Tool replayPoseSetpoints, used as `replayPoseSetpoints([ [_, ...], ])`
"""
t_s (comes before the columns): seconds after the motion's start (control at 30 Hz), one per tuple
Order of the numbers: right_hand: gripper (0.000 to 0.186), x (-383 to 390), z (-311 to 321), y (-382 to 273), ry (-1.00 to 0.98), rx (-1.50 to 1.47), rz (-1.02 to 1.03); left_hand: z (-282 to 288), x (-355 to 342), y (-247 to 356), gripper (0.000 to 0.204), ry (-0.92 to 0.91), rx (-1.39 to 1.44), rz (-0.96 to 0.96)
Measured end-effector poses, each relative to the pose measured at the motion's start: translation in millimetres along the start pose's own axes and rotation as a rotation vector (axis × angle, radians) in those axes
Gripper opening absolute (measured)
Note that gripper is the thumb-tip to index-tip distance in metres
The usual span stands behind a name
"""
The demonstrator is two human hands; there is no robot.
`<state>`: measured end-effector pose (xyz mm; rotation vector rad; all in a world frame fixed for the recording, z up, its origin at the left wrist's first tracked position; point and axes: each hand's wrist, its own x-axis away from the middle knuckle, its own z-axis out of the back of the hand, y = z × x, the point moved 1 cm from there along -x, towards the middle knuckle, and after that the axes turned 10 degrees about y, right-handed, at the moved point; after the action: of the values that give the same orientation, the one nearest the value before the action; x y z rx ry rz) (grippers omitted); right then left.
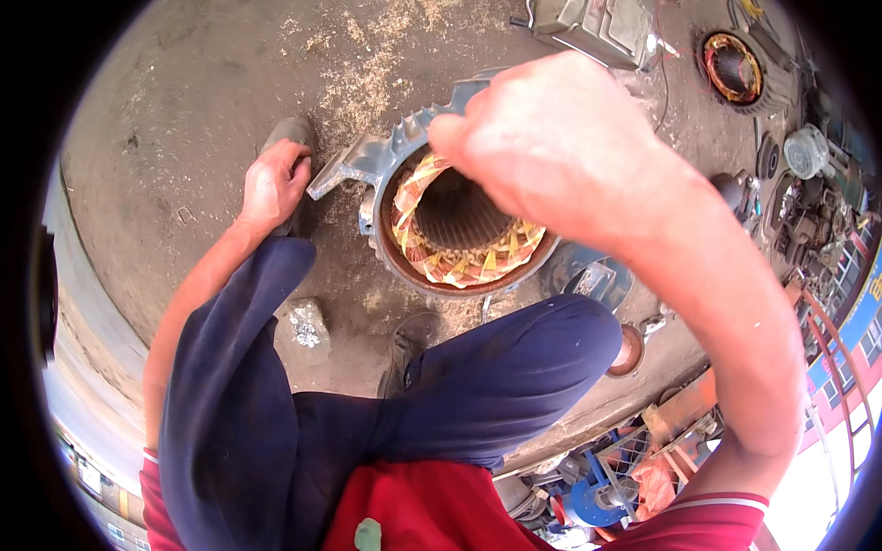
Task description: The person sits on the ground in a workshop and uses their hands to pull and adjust the copper windings inside a disassembled electric motor stator. They repeatedly reach into the stator to manipulate the internal coils and then lift the stator to inspect the work.
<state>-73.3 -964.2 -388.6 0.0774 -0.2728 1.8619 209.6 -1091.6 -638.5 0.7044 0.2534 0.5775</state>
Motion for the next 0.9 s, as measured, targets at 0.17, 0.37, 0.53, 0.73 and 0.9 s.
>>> replayPoseSetpoints([
  [0.17, 0.009, -17.8, -21.5, -8.7, 0.011, -0.165, 0.023, -4.2, -3.6, 2.7, 0.009, 0.032, 0.008, -0.043],
  [0.37, 0.007, 0.7, -37.3, -1.2, 0.045, -0.388, -0.198, -1.7, -2.1, 2.7, 0.011, 0.021, -0.007, -0.012],
  [0.53, 0.005, 12.9, -38.1, -6.0, 0.102, -0.301, -0.199, -3.9, -1.5, 1.0, 0.012, 0.024, -0.014, -0.009],
  [0.73, 0.005, -25.1, -12.1, -19.8, 0.002, 0.031, 0.112, -1.5, 2.4, -2.8, 0.014, 0.04, -0.028, -0.024],
  [0.9, 0.003, -22.8, -16.5, -16.0, 0.012, 0.018, 0.045, -2.1, -0.5, -4.0, 0.016, 0.062, -0.028, -0.036],
])
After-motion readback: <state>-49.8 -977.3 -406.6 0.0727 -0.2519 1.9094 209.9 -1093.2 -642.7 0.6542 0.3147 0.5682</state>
